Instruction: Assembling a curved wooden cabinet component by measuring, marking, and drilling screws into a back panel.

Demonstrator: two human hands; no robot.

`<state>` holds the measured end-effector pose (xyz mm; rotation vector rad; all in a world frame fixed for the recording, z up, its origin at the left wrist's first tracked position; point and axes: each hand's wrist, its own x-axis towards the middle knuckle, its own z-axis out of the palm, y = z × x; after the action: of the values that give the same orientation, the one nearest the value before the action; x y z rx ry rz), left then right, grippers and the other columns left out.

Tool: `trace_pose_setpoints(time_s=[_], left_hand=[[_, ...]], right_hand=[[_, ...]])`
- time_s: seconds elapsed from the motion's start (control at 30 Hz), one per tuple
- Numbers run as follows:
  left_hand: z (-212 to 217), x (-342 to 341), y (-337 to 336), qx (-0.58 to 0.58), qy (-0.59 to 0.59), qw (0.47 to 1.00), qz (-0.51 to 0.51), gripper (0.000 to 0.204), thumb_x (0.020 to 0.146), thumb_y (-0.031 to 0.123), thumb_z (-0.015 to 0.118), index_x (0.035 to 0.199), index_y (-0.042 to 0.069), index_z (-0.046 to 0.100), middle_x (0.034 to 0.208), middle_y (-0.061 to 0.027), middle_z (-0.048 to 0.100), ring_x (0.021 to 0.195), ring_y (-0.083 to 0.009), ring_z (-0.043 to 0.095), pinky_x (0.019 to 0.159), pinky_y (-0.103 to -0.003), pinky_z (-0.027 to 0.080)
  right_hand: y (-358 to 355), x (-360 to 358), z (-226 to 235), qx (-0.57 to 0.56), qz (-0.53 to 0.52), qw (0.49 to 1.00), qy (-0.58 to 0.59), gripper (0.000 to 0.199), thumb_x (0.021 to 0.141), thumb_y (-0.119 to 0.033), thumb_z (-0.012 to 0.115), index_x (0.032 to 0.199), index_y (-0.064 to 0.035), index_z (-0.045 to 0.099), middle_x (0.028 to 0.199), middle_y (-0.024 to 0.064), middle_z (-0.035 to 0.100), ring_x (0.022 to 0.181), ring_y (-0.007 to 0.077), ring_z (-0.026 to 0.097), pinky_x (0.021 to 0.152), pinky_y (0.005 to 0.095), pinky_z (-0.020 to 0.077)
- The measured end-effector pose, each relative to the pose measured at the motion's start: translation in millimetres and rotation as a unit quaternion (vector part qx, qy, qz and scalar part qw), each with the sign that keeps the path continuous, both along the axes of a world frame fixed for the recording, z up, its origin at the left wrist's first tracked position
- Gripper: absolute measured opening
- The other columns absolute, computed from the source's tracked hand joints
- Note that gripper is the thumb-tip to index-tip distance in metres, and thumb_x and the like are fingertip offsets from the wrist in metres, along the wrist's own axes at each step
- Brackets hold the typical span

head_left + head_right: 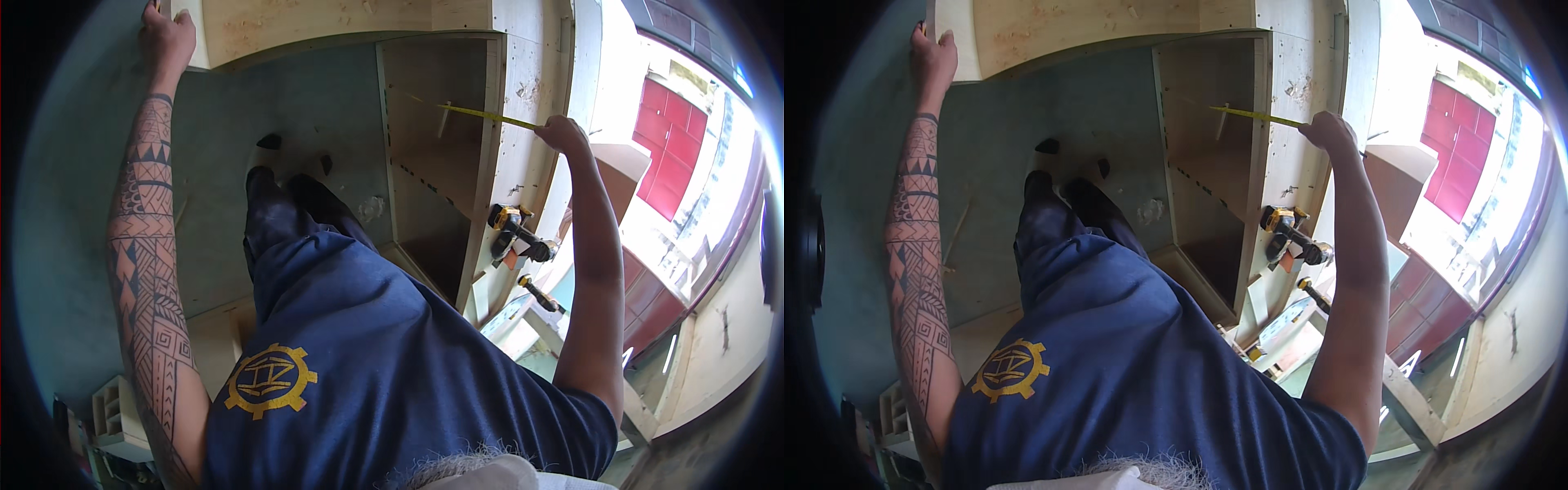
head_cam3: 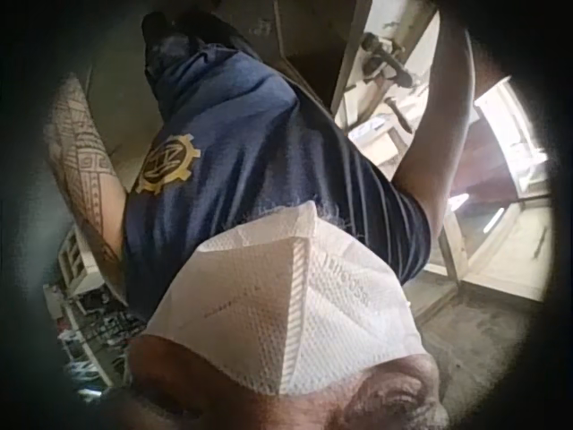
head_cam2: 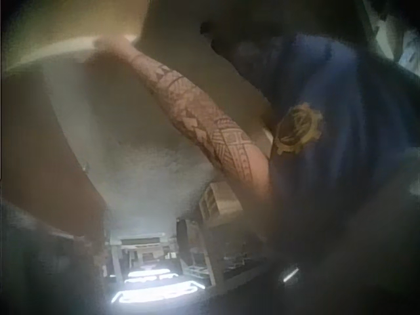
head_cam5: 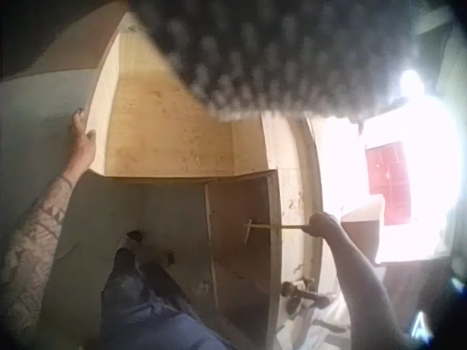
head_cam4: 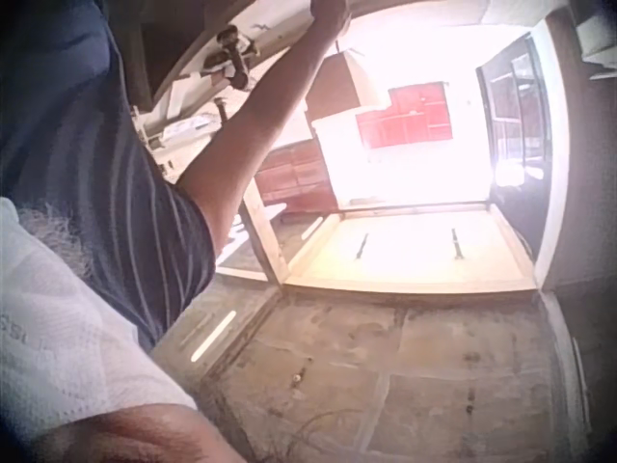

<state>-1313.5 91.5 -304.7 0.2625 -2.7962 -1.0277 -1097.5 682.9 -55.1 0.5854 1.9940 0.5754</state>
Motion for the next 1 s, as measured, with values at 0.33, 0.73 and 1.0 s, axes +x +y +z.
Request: trace_pose_setpoints(time_s=[0.33,0.73,1.0], left_hand=[[-35.3,7.9,-4.2,0.037,0.09,0.995,-0.012,0.067,0.091,0.001,0.062,0.149,0.0,0.029,0.148,-0.0264,0.043,0.134,-0.0442,0.043,0.111,-0.05,0.036],[11.9,24.7,9.7,0.006,-0.041,0.999,0.014,0.062,0.093,0.01,0.06,0.147,0.0,0.03,0.14,-0.0299,0.047,0.128,-0.0456,0.048,0.105,-0.051,0.041],[17.4,28.8,17.1,0.021,-0.02,0.999,0.021,0.063,0.092,0.009,0.059,0.148,-0.001,0.031,0.133,-0.0312,0.051,0.122,-0.0454,0.052,0.102,-0.052,0.044]], right_hand=[[0.0,4.6,13.0,0.007,0.021,1.0,0.015,0.044,0.086,-0.046,0.066,0.105,-0.0084,0.074,0.107,0.014,0.073,0.104,0.0306,0.069,0.092,0.0442,0.0531],[16.0,-20.0,-5.1,-0.005,0.076,0.997,0.027,0.042,0.089,-0.045,0.064,0.103,-0.0066,0.074,0.099,0.0153,0.074,0.094,0.0317,0.071,0.088,0.0431,0.0536],[18.9,-30.0,-8.7,0.001,0.065,0.998,0.016,0.045,0.09,-0.047,0.063,0.103,-0.0061,0.074,0.096,0.0161,0.074,0.093,0.03,0.071,0.086,0.043,0.0535]])
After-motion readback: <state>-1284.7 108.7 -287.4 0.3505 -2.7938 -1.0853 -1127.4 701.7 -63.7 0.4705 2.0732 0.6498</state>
